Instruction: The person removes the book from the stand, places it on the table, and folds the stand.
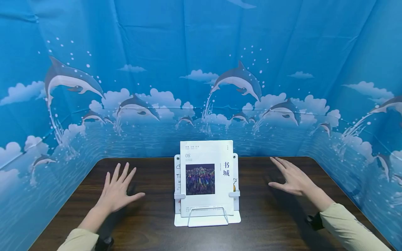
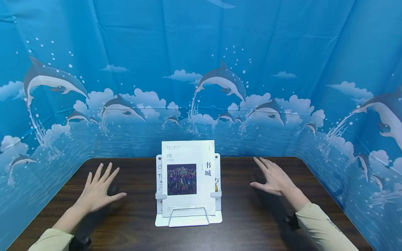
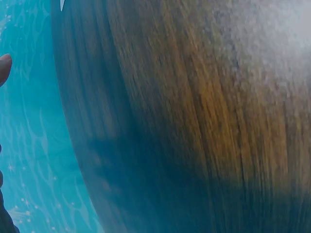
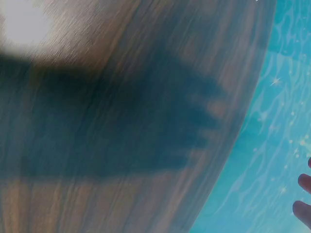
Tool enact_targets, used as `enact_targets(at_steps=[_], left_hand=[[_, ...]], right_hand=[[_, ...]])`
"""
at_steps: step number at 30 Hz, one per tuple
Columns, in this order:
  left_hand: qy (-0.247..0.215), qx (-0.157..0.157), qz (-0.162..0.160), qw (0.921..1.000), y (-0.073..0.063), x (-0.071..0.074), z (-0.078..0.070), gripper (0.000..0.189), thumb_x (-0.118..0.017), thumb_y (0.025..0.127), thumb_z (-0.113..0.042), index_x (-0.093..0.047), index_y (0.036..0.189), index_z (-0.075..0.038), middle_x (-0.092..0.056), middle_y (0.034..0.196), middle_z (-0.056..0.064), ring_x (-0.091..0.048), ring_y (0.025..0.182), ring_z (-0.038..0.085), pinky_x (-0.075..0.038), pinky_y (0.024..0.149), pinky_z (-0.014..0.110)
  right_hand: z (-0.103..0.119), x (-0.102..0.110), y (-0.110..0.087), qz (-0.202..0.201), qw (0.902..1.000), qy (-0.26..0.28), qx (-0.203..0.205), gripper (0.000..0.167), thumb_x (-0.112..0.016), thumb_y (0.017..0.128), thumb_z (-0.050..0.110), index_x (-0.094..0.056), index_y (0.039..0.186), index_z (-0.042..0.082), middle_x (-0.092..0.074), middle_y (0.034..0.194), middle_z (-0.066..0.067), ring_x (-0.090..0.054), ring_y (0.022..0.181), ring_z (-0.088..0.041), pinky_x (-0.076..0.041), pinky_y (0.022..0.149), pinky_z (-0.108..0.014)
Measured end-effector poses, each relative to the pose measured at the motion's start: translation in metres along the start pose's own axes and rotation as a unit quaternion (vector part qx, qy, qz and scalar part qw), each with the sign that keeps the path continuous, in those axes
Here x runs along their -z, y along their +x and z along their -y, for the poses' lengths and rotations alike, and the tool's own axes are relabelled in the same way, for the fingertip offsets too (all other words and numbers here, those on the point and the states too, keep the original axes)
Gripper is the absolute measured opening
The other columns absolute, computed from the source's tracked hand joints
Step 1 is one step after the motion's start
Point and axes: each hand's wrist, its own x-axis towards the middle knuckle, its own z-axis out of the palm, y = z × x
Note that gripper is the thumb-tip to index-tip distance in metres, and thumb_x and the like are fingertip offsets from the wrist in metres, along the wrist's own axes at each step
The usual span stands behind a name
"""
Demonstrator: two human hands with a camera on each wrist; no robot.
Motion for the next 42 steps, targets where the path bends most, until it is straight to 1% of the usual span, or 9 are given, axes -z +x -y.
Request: enact_targets(at_steps=[4,8,14,17,22,29,33,37,42], left_hand=[[-0.005,-0.016,-0.008,0.9998,0.001,0.0,-0.005,0.095,-0.058,0.072,-0.065,-0.027,0.142,-0.008,-0.013,0.149,0.019,0.0,0.136,0.037,-0.005,0.103,0.062],[-0.004,-0.025,-0.013,0.9996,0.003,0.0,-0.008,0.095,-0.058,0.072,-0.064,-0.027,0.143,-0.01,-0.016,0.148,0.019,-0.01,0.134,0.039,-0.013,0.102,0.061],[-0.026,-0.032,-0.013,0.9991,0.005,0.001,-0.015,0.094,-0.06,0.073,-0.062,-0.026,0.143,-0.009,-0.02,0.146,0.023,-0.016,0.133,0.039,-0.015,0.103,0.059],[-0.035,-0.038,-0.025,0.9984,0.006,0.002,-0.023,0.094,-0.062,0.072,-0.061,-0.029,0.142,-0.007,-0.026,0.144,0.022,-0.024,0.13,0.04,-0.022,0.102,0.057],[-0.067,-0.044,-0.046,0.9957,0.009,0.004,-0.042,0.092,-0.067,0.07,-0.057,-0.033,0.14,-0.008,-0.034,0.14,0.018,-0.035,0.124,0.037,-0.035,0.094,0.057],[-0.115,-0.052,-0.064,0.99,0.011,0.005,-0.071,0.089,-0.07,0.07,-0.053,-0.034,0.14,-0.012,-0.039,0.138,0.014,-0.04,0.122,0.033,-0.04,0.09,0.056],[-0.136,-0.067,-0.086,0.9847,0.013,0.005,-0.085,0.087,-0.072,0.069,-0.051,-0.036,0.139,-0.014,-0.044,0.134,0.012,-0.044,0.119,0.031,-0.042,0.088,0.053],[-0.162,-0.089,-0.121,0.9752,0.015,0.004,-0.096,0.084,-0.076,0.068,-0.043,-0.039,0.137,-0.013,-0.05,0.127,0.011,-0.05,0.112,0.029,-0.047,0.084,0.049],[-0.193,-0.106,-0.158,0.9626,0.019,0.003,-0.108,0.08,-0.079,0.066,-0.034,-0.043,0.133,-0.009,-0.055,0.119,0.009,-0.057,0.101,0.023,-0.051,0.078,0.041]], right_hand=[[0.01,0.004,0.004,0.008,0.9995,0.031,-0.003,0.088,-0.059,0.078,0.056,-0.026,0.141,0.004,-0.033,0.139,-0.024,-0.035,0.122,-0.043,-0.035,0.09,-0.06],[0.02,0.007,0.007,0.012,0.9979,0.063,-0.007,0.087,-0.06,0.078,0.054,-0.027,0.142,0.005,-0.033,0.139,-0.022,-0.034,0.123,-0.042,-0.034,0.09,-0.061],[0.033,0.009,0.013,0.015,0.9946,0.1,-0.026,0.085,-0.059,0.079,0.053,-0.025,0.143,0.009,-0.033,0.14,-0.022,-0.033,0.124,-0.042,-0.032,0.09,-0.063],[0.039,0.011,0.016,0.019,0.9918,0.123,-0.032,0.085,-0.059,0.079,0.055,-0.024,0.143,0.011,-0.032,0.141,-0.02,-0.032,0.126,-0.042,-0.03,0.091,-0.064],[0.049,0.014,0.023,0.008,0.9851,0.17,-0.024,0.087,-0.062,0.077,0.053,-0.025,0.143,0.01,-0.033,0.142,-0.017,-0.034,0.126,-0.038,-0.031,0.093,-0.062],[0.064,0.018,0.034,-0.018,0.9678,0.251,-0.009,0.087,-0.07,0.074,0.043,-0.028,0.142,0.01,-0.044,0.134,-0.016,-0.046,0.118,-0.034,-0.039,0.089,-0.057],[0.071,0.021,0.04,-0.037,0.9578,0.285,-0.01,0.083,-0.073,0.073,0.036,-0.032,0.139,0.008,-0.049,0.128,-0.016,-0.05,0.113,-0.033,-0.043,0.087,-0.053],[0.077,0.025,0.046,-0.05,0.9476,0.315,-0.022,0.077,-0.073,0.074,0.032,-0.036,0.137,0.007,-0.052,0.124,-0.017,-0.052,0.109,-0.032,-0.045,0.084,-0.05],[0.085,0.031,0.054,-0.049,0.9333,0.353,-0.04,0.071,-0.073,0.076,0.029,-0.04,0.135,0.007,-0.054,0.122,-0.017,-0.055,0.104,-0.031,-0.05,0.08,-0.044]])
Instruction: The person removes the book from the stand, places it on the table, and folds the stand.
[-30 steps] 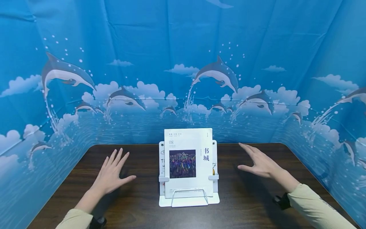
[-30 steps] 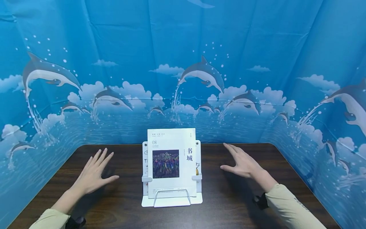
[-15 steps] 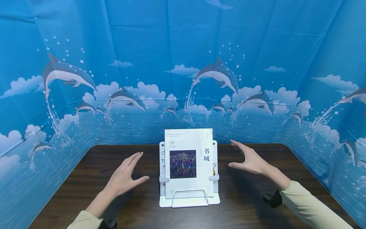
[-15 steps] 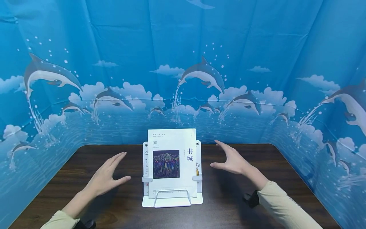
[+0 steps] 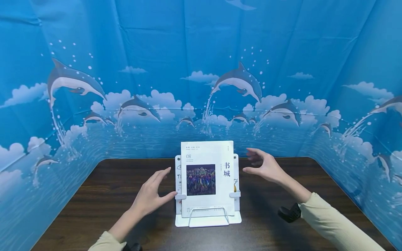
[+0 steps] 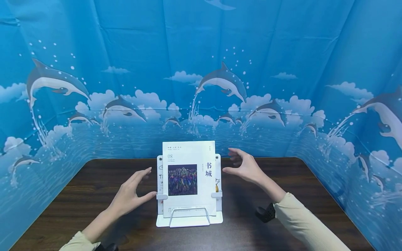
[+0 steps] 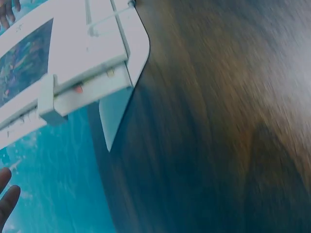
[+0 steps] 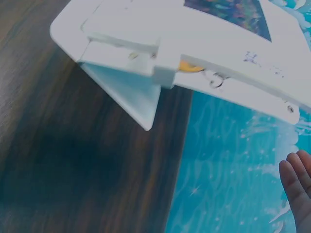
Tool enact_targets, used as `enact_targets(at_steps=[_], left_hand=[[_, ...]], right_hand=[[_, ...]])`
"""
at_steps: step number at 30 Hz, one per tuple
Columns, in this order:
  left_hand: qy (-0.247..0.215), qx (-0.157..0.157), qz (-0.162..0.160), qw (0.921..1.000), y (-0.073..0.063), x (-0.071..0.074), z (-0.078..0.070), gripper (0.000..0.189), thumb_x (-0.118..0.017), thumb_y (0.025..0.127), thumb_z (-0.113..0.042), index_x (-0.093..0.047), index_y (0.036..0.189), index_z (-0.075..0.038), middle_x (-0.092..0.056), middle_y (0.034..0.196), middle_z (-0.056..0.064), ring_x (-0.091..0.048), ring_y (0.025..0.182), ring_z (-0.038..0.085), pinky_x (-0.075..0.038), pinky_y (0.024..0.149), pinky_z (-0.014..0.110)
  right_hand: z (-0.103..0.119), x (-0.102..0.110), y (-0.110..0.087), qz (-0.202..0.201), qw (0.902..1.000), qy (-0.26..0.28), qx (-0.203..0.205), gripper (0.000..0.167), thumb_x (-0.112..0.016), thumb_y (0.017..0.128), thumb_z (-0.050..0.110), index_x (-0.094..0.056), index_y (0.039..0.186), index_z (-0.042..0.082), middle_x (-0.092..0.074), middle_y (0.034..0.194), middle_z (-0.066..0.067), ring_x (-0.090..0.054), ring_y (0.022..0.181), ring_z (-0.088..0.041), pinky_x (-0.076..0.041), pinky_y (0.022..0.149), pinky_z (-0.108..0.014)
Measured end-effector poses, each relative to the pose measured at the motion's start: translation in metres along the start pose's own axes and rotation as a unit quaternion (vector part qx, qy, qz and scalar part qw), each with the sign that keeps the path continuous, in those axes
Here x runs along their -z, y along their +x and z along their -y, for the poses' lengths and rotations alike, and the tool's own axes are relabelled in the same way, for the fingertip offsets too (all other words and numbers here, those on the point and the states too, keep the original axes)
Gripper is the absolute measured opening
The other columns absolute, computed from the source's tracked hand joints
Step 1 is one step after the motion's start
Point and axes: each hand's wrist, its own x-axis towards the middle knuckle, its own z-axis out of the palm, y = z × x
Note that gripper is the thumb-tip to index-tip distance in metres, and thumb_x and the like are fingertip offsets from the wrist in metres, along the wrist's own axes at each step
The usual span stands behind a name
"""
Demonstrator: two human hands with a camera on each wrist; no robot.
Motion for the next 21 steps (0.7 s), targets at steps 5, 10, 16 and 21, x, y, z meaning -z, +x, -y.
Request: enact_targets(at_steps=[5,10,16,21], left_hand=[[-0.036,0.017,-0.015,0.9991,0.004,-0.007,-0.009,0.069,-0.078,0.069,-0.024,-0.046,0.129,-0.007,-0.057,0.114,0.008,-0.058,0.094,0.017,-0.053,0.073,0.034],[-0.071,0.047,-0.022,0.9961,0.006,-0.013,-0.016,0.061,-0.075,0.073,-0.018,-0.048,0.127,-0.005,-0.057,0.111,0.008,-0.057,0.089,0.014,-0.053,0.071,0.031],[-0.103,0.084,-0.03,0.9907,0.005,-0.022,-0.024,0.059,-0.075,0.073,-0.014,-0.05,0.124,-0.002,-0.057,0.11,0.01,-0.059,0.087,0.017,-0.053,0.069,0.03],[-0.127,0.118,-0.041,0.984,0.006,-0.029,-0.03,0.056,-0.076,0.072,-0.011,-0.052,0.122,-0.001,-0.058,0.107,0.009,-0.057,0.086,0.016,-0.053,0.068,0.029]], right_hand=[[0.011,0.0,0.009,-0.003,0.9991,0.043,0.002,0.067,-0.072,0.077,0.022,-0.042,0.133,0.003,-0.055,0.119,-0.019,-0.056,0.101,-0.032,-0.051,0.08,-0.038],[0.021,-0.003,0.015,-0.009,0.9989,0.046,0.003,0.066,-0.072,0.077,0.021,-0.042,0.133,0.001,-0.055,0.118,-0.019,-0.057,0.098,-0.031,-0.051,0.079,-0.037],[0.026,-0.009,0.023,-0.007,0.9979,0.065,0.001,0.066,-0.073,0.076,0.018,-0.043,0.132,0.002,-0.056,0.117,-0.018,-0.056,0.098,-0.029,-0.051,0.079,-0.036],[0.03,-0.014,0.029,-0.009,0.9971,0.076,-0.004,0.066,-0.072,0.076,0.017,-0.042,0.132,-0.001,-0.054,0.116,-0.019,-0.056,0.099,-0.029,-0.051,0.08,-0.037]])
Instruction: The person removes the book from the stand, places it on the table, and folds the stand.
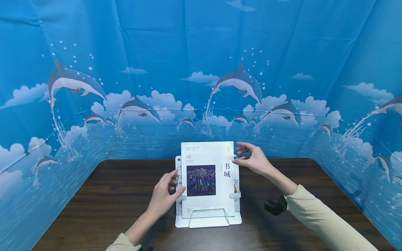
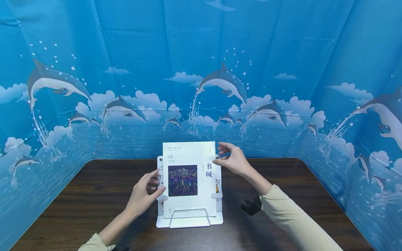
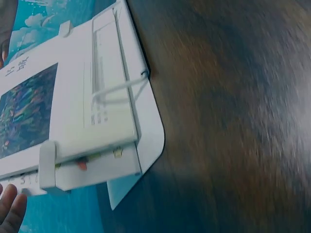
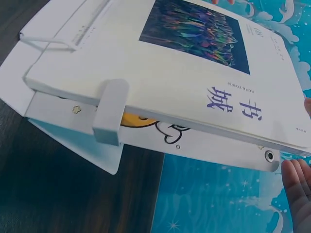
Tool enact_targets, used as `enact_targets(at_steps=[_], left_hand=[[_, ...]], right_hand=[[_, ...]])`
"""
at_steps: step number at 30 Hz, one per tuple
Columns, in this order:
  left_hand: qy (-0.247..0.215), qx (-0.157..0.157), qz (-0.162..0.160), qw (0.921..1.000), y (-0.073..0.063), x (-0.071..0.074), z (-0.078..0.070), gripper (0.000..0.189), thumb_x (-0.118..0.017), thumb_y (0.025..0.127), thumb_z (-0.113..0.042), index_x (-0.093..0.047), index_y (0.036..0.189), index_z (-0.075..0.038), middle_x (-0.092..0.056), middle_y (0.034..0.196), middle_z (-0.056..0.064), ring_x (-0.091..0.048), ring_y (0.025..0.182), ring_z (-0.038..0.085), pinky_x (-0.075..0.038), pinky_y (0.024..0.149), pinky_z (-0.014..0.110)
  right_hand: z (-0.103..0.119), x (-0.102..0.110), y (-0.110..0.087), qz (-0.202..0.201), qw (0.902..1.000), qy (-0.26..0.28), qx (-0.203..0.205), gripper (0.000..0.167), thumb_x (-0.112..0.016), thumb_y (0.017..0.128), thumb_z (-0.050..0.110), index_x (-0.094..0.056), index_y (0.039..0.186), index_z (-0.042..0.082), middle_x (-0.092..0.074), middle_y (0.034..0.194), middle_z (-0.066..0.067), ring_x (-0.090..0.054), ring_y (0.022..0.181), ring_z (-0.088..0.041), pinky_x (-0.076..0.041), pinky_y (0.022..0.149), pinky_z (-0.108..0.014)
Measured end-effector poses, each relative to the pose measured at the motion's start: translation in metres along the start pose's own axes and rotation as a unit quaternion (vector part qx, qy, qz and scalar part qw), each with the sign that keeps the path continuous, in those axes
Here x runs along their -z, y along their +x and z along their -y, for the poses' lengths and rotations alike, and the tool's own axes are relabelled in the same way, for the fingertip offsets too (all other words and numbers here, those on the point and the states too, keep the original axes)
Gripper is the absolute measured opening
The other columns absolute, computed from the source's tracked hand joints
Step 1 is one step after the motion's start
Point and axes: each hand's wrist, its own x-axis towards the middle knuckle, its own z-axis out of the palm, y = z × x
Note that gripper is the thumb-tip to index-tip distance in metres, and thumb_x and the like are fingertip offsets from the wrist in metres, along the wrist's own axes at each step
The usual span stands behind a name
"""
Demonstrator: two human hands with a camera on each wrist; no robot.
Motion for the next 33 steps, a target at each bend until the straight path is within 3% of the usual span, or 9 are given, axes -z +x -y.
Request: enact_targets(at_steps=[12,17,24,33], left_hand=[[-0.047,0.072,-0.018,0.9961,-0.002,-0.019,-0.006,0.055,-0.072,0.069,0.007,-0.052,0.12,0.003,-0.054,0.105,0.013,-0.056,0.087,0.021,-0.053,0.07,0.028],[-0.058,0.107,-0.035,0.9919,-0.002,-0.027,-0.01,0.055,-0.071,0.07,0.008,-0.051,0.121,0.005,-0.052,0.106,0.015,-0.055,0.089,0.022,-0.053,0.072,0.027],[-0.083,0.157,-0.066,0.9819,-0.001,-0.033,-0.019,0.054,-0.07,0.07,0.009,-0.051,0.12,0.004,-0.051,0.107,0.015,-0.054,0.089,0.023,-0.053,0.073,0.029],[-0.065,0.17,-0.101,0.978,0.002,-0.038,-0.023,0.051,-0.067,0.069,0.014,-0.053,0.116,0.003,-0.053,0.1,0.014,-0.053,0.081,0.02,-0.052,0.066,0.028]], right_hand=[[-0.005,-0.012,0.012,-0.005,0.9996,0.014,-0.024,0.063,-0.069,0.079,0.008,-0.038,0.133,-0.005,-0.052,0.115,-0.02,-0.052,0.102,-0.032,-0.049,0.082,-0.039],[-0.005,-0.018,0.013,-0.017,0.9995,0.025,-0.014,0.058,-0.065,0.079,0.001,-0.039,0.13,-0.007,-0.053,0.108,-0.019,-0.053,0.097,-0.028,-0.048,0.082,-0.037],[-0.005,-0.024,0.01,-0.061,0.9973,0.038,0.015,0.046,-0.061,0.081,-0.005,-0.042,0.123,-0.006,-0.052,0.102,-0.019,-0.053,0.09,-0.03,-0.048,0.07,-0.027],[-0.006,-0.034,0.0,-0.067,0.996,0.01,0.058,0.05,-0.059,0.08,-0.009,-0.039,0.125,-0.003,-0.052,0.098,-0.015,-0.053,0.085,-0.023,-0.05,0.067,-0.027]])
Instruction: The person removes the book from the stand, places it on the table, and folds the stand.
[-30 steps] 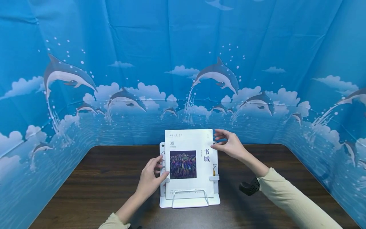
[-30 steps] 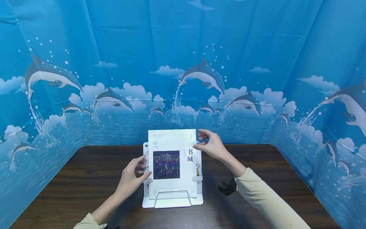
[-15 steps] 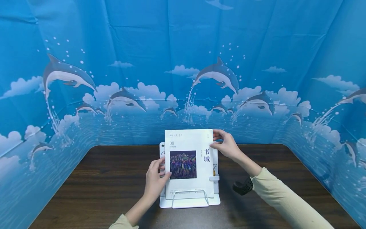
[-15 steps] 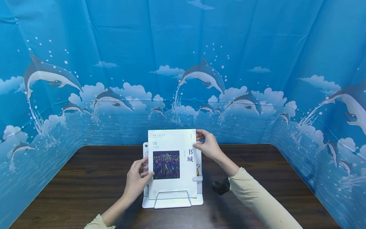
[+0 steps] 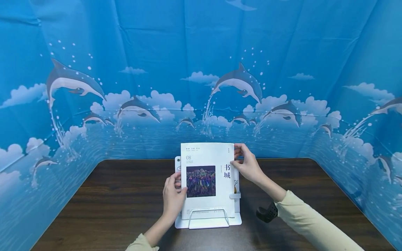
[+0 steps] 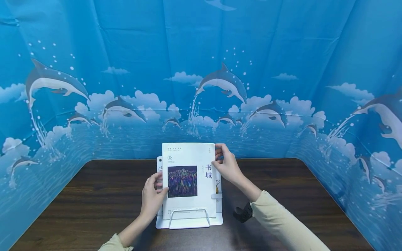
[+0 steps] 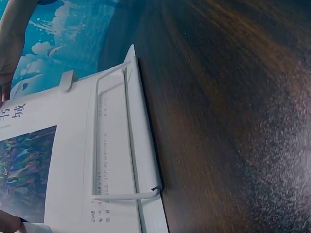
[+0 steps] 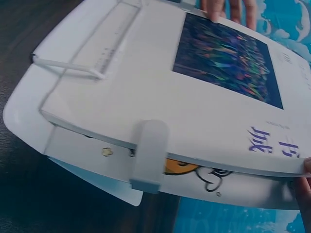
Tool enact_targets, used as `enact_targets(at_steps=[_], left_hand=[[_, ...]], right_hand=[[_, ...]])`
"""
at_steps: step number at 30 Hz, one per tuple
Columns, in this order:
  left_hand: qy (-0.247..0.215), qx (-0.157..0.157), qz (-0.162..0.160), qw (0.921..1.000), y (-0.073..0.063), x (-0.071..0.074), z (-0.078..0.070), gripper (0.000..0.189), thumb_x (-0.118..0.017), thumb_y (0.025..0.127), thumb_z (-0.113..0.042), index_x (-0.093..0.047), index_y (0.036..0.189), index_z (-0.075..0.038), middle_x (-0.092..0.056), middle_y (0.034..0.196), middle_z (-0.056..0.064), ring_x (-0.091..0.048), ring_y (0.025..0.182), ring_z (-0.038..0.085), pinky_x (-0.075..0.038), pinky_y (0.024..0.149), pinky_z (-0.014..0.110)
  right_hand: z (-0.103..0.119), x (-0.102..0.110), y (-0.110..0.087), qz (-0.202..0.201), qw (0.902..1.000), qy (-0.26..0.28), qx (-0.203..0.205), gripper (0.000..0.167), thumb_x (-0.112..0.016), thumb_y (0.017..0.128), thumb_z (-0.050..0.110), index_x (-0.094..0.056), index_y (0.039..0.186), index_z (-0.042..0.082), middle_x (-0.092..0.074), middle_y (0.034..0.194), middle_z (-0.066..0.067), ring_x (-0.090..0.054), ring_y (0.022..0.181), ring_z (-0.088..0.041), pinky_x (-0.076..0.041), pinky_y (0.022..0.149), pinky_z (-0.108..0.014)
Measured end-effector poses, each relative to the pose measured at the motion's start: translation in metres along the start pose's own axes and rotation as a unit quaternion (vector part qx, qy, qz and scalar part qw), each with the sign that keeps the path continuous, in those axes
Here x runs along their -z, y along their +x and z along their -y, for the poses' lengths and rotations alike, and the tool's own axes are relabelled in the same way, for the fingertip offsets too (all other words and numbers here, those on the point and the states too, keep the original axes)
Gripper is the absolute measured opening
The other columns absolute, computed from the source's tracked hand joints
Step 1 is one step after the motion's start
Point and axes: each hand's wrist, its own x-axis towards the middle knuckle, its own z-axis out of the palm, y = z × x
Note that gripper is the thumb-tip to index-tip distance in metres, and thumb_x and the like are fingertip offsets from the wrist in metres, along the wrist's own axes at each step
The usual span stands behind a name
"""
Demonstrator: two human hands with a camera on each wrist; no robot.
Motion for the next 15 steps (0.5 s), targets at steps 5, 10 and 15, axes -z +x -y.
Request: enact_targets(at_steps=[5,10,15], left_hand=[[0.01,0.003,-0.002,0.9999,0.001,-0.001,0.0,0.052,-0.067,0.069,0.013,-0.053,0.118,0.001,-0.054,0.1,0.013,-0.053,0.081,0.019,-0.051,0.065,0.027],[0.019,0.002,-0.003,0.9998,0.001,-0.001,-0.002,0.052,-0.068,0.069,0.013,-0.053,0.117,0.001,-0.054,0.099,0.013,-0.053,0.081,0.019,-0.051,0.065,0.028],[0.026,0.001,-0.003,0.9996,0.002,-0.001,-0.002,0.05,-0.068,0.069,0.013,-0.054,0.116,0.002,-0.054,0.099,0.013,-0.053,0.081,0.019,-0.051,0.065,0.029]], right_hand=[[-0.002,-0.003,-0.005,-0.001,0.9997,-0.003,0.023,0.051,-0.058,0.08,-0.011,-0.038,0.126,-0.001,-0.053,0.096,-0.013,-0.053,0.085,-0.022,-0.051,0.066,-0.028],[-0.004,-0.007,-0.012,0.005,0.9994,-0.019,0.029,0.054,-0.058,0.081,-0.01,-0.035,0.129,-0.002,-0.054,0.097,-0.013,-0.054,0.084,-0.022,-0.053,0.067,-0.032],[0.006,-0.01,-0.023,0.004,0.9989,-0.036,0.029,0.054,-0.058,0.08,-0.012,-0.035,0.129,-0.005,-0.054,0.097,-0.016,-0.054,0.083,-0.024,-0.053,0.068,-0.034]])
